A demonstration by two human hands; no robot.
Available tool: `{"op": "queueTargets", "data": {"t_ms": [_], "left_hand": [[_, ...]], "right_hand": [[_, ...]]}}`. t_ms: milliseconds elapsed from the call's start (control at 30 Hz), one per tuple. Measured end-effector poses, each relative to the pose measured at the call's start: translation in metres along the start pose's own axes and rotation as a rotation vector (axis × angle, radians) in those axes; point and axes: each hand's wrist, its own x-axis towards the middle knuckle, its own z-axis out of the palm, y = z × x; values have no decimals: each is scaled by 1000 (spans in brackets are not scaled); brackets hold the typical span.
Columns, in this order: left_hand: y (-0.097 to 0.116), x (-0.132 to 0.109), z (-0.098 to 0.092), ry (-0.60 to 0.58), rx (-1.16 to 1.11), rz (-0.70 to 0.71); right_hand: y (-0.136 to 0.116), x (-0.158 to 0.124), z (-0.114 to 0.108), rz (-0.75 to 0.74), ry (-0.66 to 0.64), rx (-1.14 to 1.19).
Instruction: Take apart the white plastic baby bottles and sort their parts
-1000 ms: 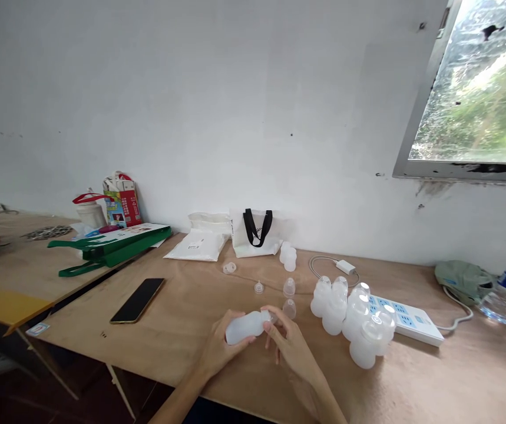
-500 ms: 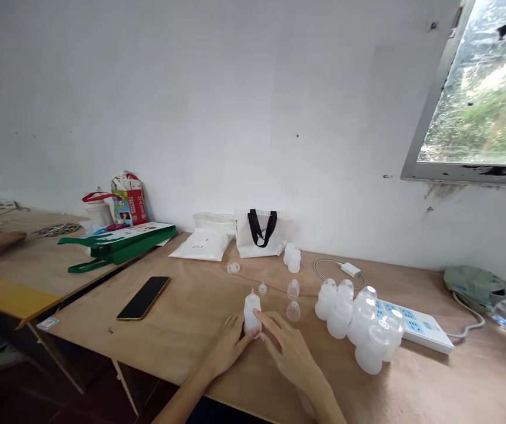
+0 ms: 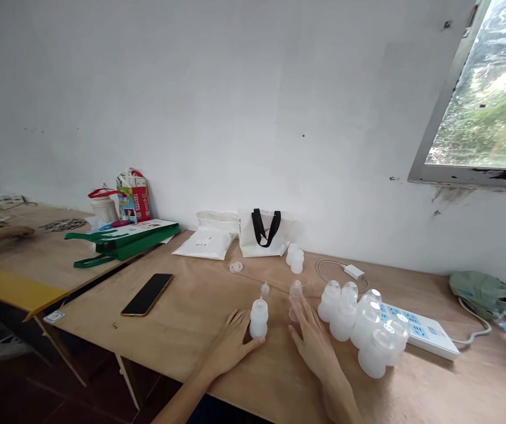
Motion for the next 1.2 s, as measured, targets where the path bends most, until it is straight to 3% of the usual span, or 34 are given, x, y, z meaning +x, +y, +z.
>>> {"op": "queueTargets", "data": {"t_ms": [167,433,567,700,800,1067,1133,1200], "left_hand": [[0,0,2,23,-24,-19],[-1,-1,1,-35,-91,-17],[1,-2,3,0,-129,-117],[1,-1,5,75,-209,-193],[1,1,3,149,-292,-183],[-6,6,5,202,-248,-133],[-8,6,7,195,-227,-110],[-9,5,8,159,-218,-73]], "right_hand": [[-5,0,-4,26,-110,0],[-19,1,-7,-67,-280,102],[-26,0,-13,-38,-270,184],[-36,-1,-17,-146,-282,283],[-38,0,-16,-99,-166,340],[-24,8,-29,216,390,760],[-23,8,-32,232,420,803],[-27,6,-31,188,287,793]]}}
